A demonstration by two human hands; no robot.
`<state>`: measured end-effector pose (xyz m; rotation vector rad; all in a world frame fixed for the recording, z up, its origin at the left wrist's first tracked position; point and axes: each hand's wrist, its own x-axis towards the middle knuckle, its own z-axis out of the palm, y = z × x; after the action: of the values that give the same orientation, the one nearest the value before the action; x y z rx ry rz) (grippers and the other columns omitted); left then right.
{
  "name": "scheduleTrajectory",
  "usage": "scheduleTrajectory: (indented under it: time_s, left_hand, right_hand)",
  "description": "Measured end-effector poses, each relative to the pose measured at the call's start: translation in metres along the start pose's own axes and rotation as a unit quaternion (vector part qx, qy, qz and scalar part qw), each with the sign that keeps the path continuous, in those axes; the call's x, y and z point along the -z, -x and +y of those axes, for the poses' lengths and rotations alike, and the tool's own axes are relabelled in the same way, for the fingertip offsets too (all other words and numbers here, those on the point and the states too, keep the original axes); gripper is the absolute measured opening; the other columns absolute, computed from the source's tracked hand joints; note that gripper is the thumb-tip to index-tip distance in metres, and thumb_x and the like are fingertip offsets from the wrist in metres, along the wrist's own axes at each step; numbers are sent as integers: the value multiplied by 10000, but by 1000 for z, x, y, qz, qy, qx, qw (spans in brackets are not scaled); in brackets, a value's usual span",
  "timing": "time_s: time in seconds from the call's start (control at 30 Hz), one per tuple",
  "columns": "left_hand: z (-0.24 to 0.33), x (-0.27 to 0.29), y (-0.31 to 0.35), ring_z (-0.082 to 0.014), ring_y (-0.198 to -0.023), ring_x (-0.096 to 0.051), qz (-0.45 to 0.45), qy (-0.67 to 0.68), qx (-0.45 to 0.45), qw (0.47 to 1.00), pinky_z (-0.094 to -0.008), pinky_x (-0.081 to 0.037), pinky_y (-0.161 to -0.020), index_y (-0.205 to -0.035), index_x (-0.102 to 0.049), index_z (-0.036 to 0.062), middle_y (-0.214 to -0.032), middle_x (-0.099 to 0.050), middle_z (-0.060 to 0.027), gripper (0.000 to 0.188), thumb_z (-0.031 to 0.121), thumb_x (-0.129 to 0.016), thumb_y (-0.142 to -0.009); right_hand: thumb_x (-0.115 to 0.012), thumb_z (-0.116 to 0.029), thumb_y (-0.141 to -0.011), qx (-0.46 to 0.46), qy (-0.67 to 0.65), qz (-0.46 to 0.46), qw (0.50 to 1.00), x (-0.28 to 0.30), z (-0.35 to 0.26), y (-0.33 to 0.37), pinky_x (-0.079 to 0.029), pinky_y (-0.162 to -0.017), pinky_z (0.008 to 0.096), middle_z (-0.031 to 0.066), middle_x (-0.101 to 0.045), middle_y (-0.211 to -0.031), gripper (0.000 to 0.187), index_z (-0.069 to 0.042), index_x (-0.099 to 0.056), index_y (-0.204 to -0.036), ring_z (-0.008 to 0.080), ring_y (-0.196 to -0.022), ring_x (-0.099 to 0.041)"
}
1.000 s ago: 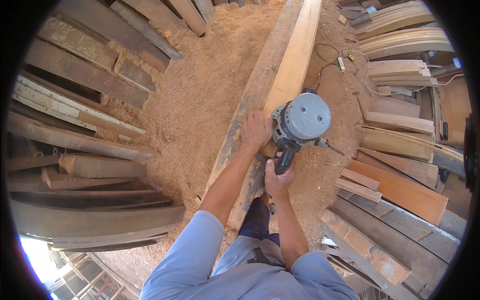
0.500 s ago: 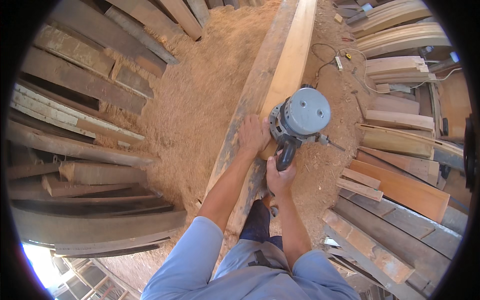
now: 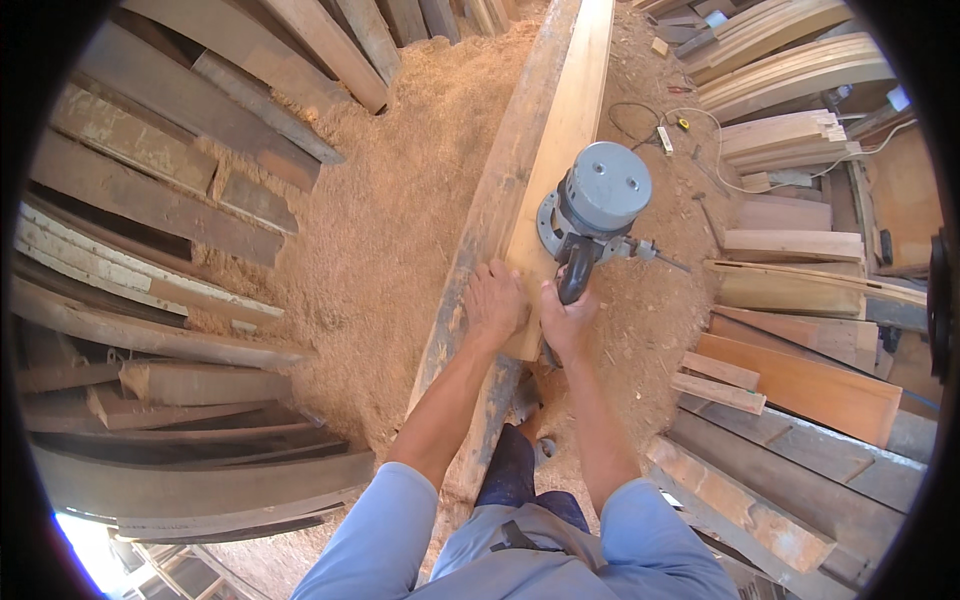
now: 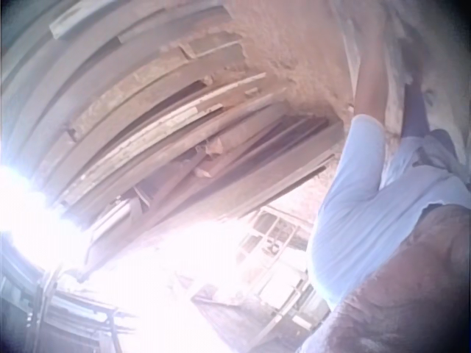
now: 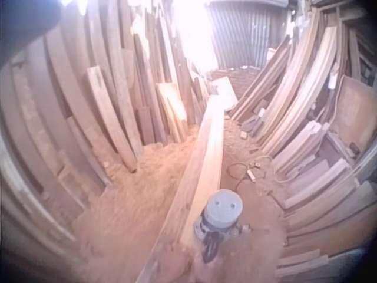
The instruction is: The person uses a handheld wood router to shape the edge of a wooden plank and then places the finished plank onto a stack of similar pieces.
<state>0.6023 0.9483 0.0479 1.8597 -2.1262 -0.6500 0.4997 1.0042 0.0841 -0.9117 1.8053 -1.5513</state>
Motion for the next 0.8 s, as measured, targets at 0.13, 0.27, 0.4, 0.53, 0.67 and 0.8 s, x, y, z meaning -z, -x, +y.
scheduleTrajectory:
  time_s: [0.13,0.27,0.4,0.53,0.67,0.8]
  left_hand:
    - [8,3,-1,-435,-1036,-600,-7,-17,3,1000,-561,-448,-900,-1070,-546,-15,-1082,-605,-263,311,285,-547,-988]
    - [13,5,-9,-436,-1050,-596,-17,-20,11,1000,-561,-441,-917,-1087,-548,-20,-1104,-606,-267,323,288,-538,-989]
    - [20,0,-29,-445,-1079,-592,-9,-11,3,1000,-567,-445,-929,-1094,-547,-21,-1136,-602,-283,329,288,-537,-983]
    - [33,0,-57,-444,-1089,-592,-11,-10,12,1000,-567,-447,-938,-1104,-548,-30,-1149,-604,-293,338,285,-539,-980]
    - [42,-9,-89,-441,-1091,-596,14,-23,4,1000,-559,-451,-937,-1098,-555,-35,-1149,-609,-293,342,287,-534,-985]
    - [56,-13,-115,-428,-1075,-601,-2,-11,6,1000,-549,-456,-931,-1087,-563,-36,-1137,-616,-280,336,283,-533,-985]
  right_hand:
    - [-673,-47,-869,20,-12,5,1000,-2,6,-33,-478,-650,296,-12,-568,-762,164,-9,-590,-1006,87,-694,-550]
    - [-660,-43,-864,20,-21,13,1000,-6,1,-65,-477,-647,306,-10,-556,-747,167,-9,-586,-1010,98,-687,-547]
    - [-656,-39,-854,49,13,20,998,-7,-6,-97,-475,-655,315,-6,-555,-766,179,-18,-588,-1018,103,-707,-546]
    - [-656,-45,-844,58,29,22,998,-12,-10,-132,-482,-673,320,6,-563,-789,195,-21,-595,-1027,113,-731,-557]
    - [-672,-72,-834,74,38,26,996,-16,-5,-172,-495,-697,315,11,-578,-810,224,-23,-607,-1043,120,-744,-573]
    - [-698,-85,-818,63,33,28,997,-16,16,-212,-504,-707,316,18,-605,-839,246,-23,-617,-1042,121,-754,-592]
